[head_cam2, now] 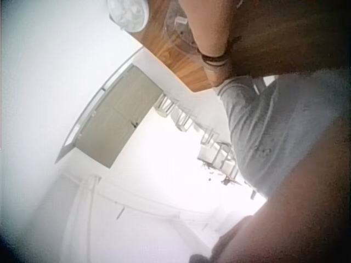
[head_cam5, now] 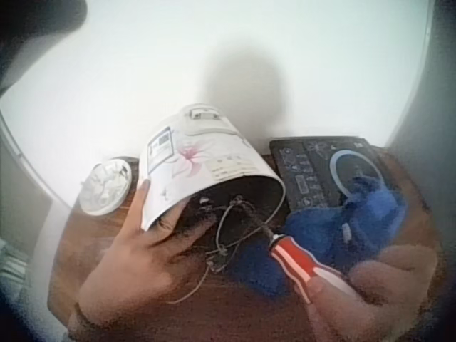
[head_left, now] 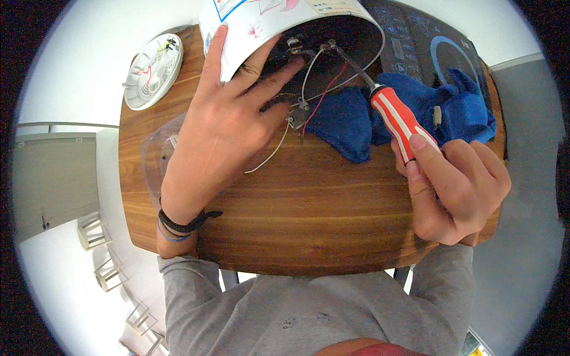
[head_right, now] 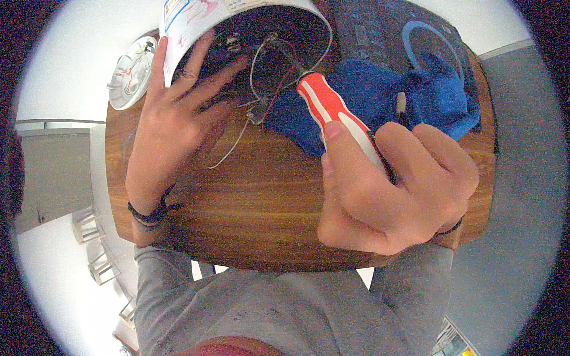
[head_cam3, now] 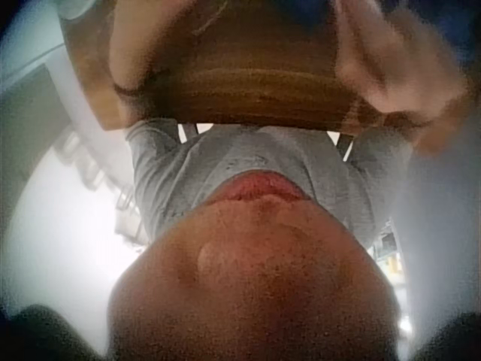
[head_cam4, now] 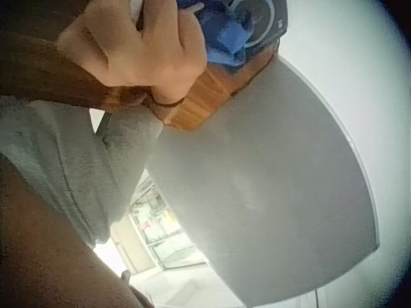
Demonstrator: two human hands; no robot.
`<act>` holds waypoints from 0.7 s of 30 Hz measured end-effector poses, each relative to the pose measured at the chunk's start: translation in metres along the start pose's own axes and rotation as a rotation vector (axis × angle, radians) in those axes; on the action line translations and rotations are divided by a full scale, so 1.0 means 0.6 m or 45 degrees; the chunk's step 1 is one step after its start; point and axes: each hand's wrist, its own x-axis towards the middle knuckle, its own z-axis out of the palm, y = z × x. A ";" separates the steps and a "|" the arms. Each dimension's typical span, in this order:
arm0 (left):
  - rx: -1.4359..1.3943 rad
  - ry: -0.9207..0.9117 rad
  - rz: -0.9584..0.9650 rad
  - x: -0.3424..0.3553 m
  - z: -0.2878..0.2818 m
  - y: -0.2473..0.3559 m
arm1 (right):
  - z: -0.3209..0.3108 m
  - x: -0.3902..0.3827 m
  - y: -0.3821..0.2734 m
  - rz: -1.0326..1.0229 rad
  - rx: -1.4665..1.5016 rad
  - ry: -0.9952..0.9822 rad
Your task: The person repairs a white electronic device by connecting internal wires and securing them with a screwdriver. They then reassemble the device by placing the top cover back on.
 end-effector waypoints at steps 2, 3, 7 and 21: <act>-0.009 -0.019 0.000 0.001 -0.004 0.000 | -0.001 0.000 0.000 0.009 0.001 -0.015; -0.008 -0.015 -0.001 0.001 -0.003 0.001 | -0.004 0.001 -0.001 0.029 0.011 -0.025; -0.003 -0.008 0.005 0.000 -0.002 -0.001 | 0.000 -0.001 0.000 -0.002 0.003 0.003; 0.013 -0.014 -0.006 0.002 0.005 -0.001 | 0.003 -0.003 0.018 -0.108 -0.009 0.006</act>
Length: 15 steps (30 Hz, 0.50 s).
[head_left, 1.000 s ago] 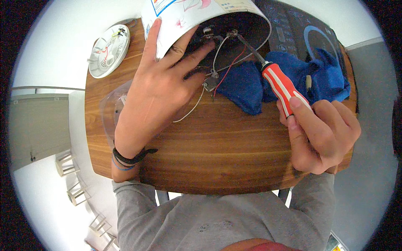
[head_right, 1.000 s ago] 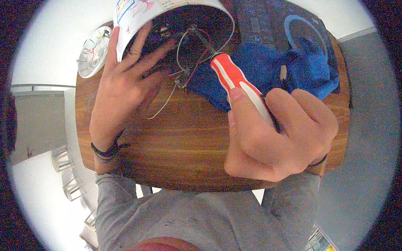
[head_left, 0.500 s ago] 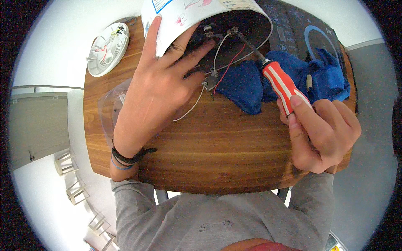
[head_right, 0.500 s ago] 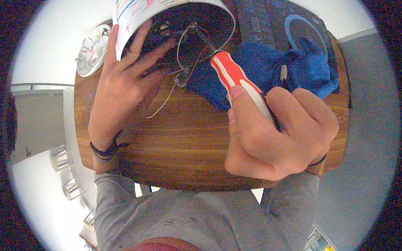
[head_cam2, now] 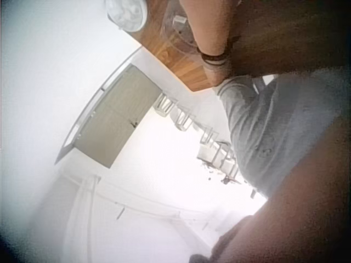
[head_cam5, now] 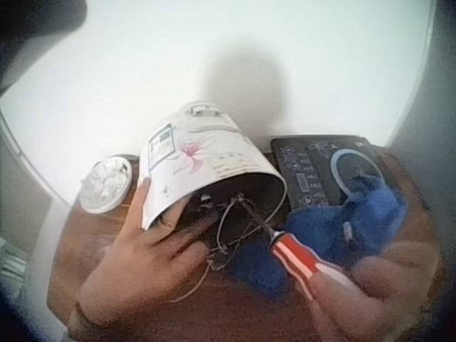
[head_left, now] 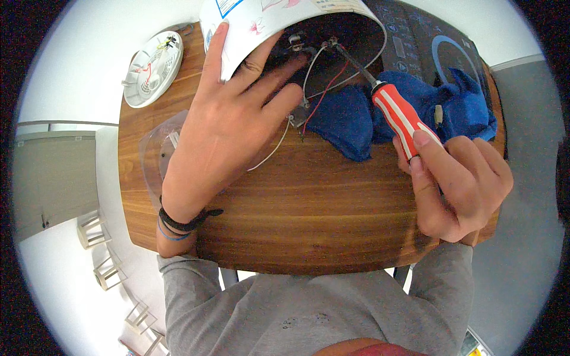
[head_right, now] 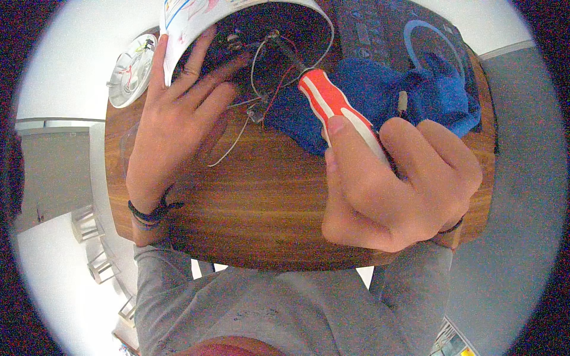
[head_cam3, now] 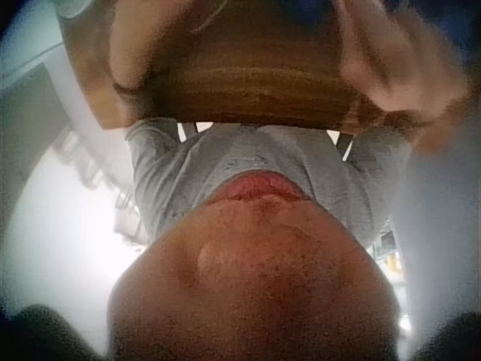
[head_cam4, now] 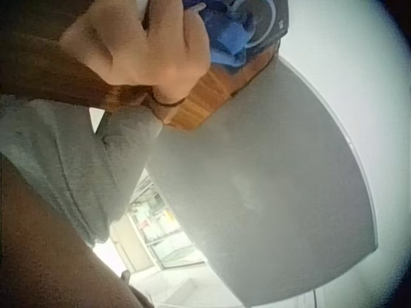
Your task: The person repairs a white electronic device by connecting internal wires and securing them with a screwdriver. They then reassemble the device by placing the top cover back on.
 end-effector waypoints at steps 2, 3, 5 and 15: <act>0.002 0.000 -0.004 0.001 -0.002 0.001 | 0.000 0.001 -0.001 0.016 -0.010 -0.002; -0.010 0.011 -0.017 0.002 -0.001 0.002 | 0.002 0.002 -0.004 0.034 -0.007 0.006; -0.033 0.033 -0.041 0.004 0.003 0.004 | 0.005 0.003 -0.006 0.051 -0.022 0.038; 0.034 -0.009 0.017 -0.002 -0.002 -0.002 | -0.019 0.010 -0.001 0.155 0.086 -0.218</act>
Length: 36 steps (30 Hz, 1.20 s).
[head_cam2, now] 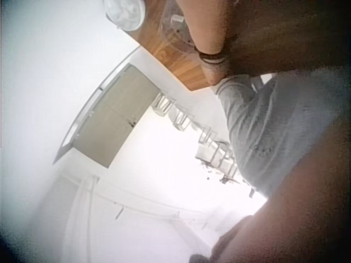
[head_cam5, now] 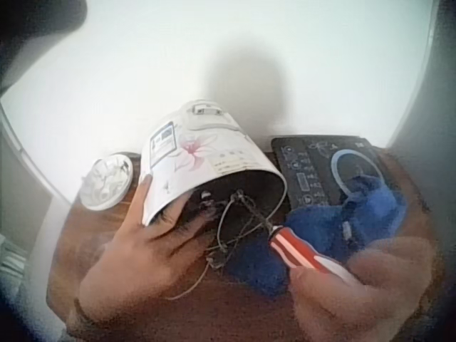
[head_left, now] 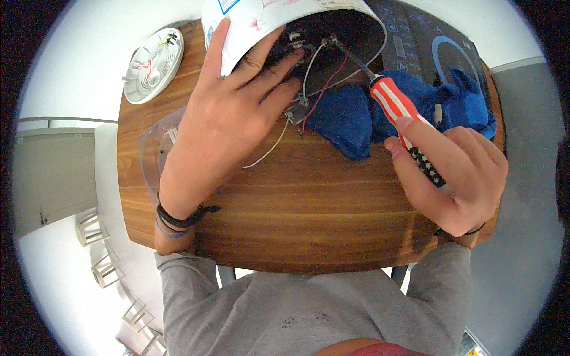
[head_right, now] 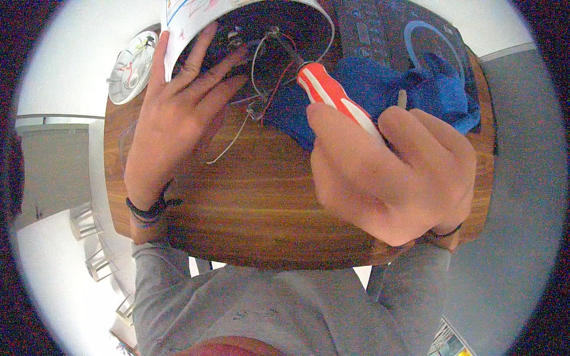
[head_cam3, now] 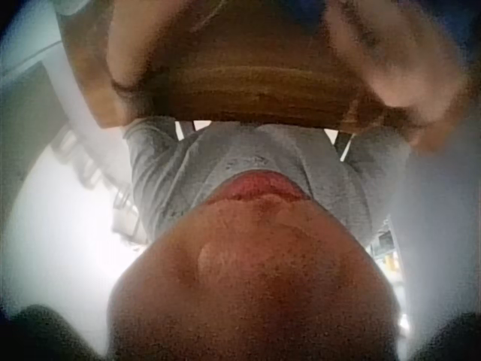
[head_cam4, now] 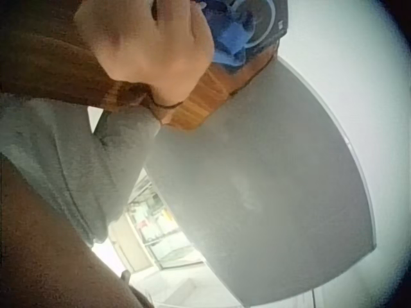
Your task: The person repairs a white electronic device by connecting internal wires and securing them with a screwdriver. They then reassemble the device by placing the top cover back on.
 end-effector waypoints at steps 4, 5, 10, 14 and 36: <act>-0.017 0.016 0.000 0.000 -0.002 0.001 | -0.017 0.010 -0.003 0.167 0.223 -0.067; -0.023 0.018 0.001 -0.001 -0.003 0.001 | -0.021 0.012 -0.003 0.196 0.256 -0.079; -0.011 -0.017 0.017 0.002 -0.010 -0.001 | -0.027 0.010 -0.008 0.184 0.130 -0.085; -0.016 -0.019 0.026 0.002 -0.011 0.000 | -0.021 0.006 -0.015 0.174 0.052 -0.048; -0.036 -0.023 0.024 -0.001 -0.014 0.002 | -0.012 0.008 -0.023 0.373 -0.106 0.011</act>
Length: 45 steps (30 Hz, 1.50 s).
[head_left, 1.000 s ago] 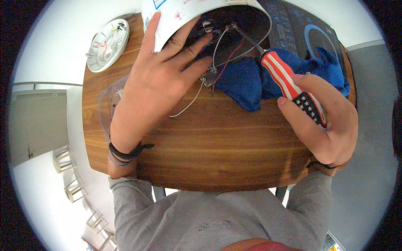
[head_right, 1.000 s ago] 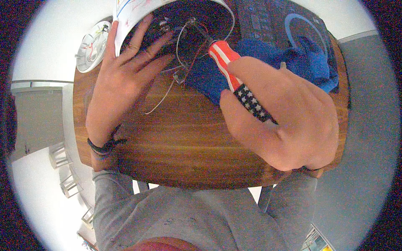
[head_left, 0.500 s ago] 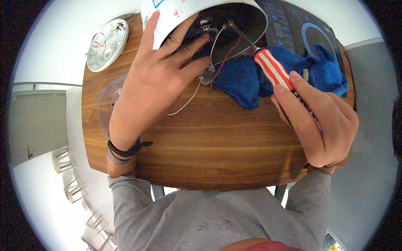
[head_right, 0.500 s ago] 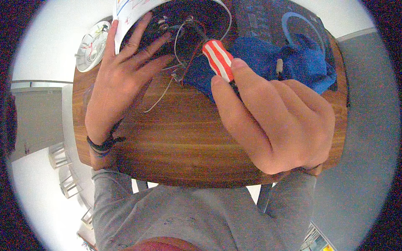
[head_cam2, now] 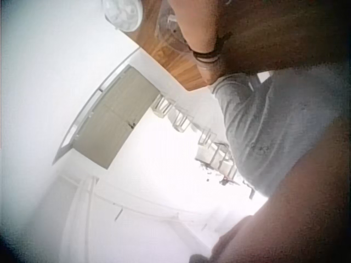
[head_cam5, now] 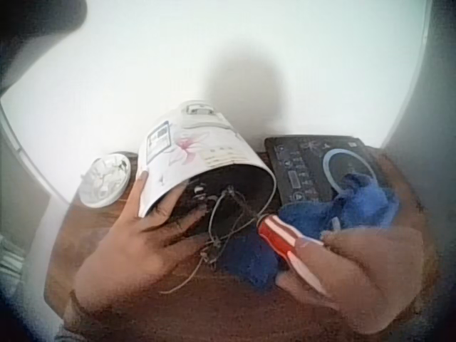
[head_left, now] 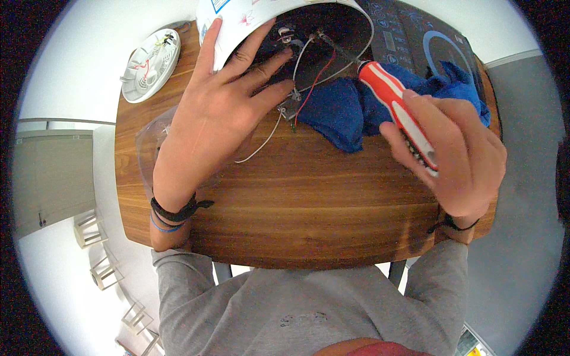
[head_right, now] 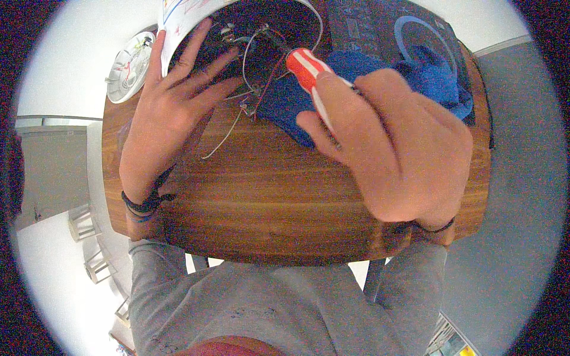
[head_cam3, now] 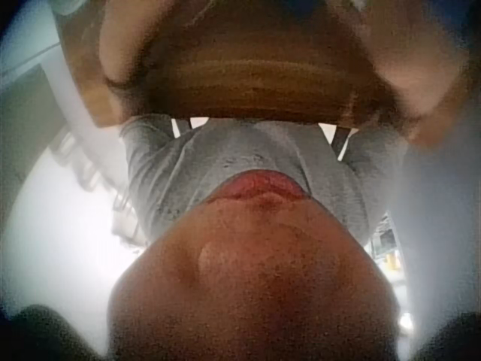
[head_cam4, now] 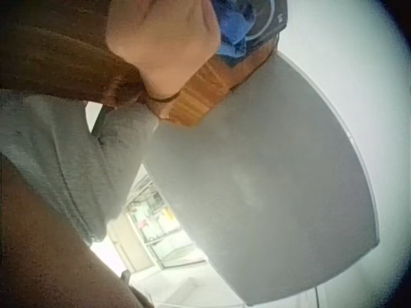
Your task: The person repairs a white electronic device by connecting internal wires and securing them with a screwdriver. They then reassemble the device by placing the top cover back on.
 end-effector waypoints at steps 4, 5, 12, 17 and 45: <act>0.014 0.001 -0.008 -0.002 0.002 0.002 | -0.007 0.002 0.013 -0.013 0.118 -0.118; 0.014 0.000 -0.009 -0.002 0.003 0.002 | -0.006 0.003 0.010 -0.014 0.151 -0.113; 0.017 0.001 -0.007 -0.007 0.006 0.001 | -0.021 0.012 -0.005 -0.063 0.163 -0.160; -0.012 0.009 0.008 -0.006 0.010 -0.001 | -0.013 -0.001 -0.008 0.064 0.026 -0.092; 0.030 0.011 -0.011 0.001 0.017 0.009 | 0.017 0.001 -0.028 0.439 0.041 0.026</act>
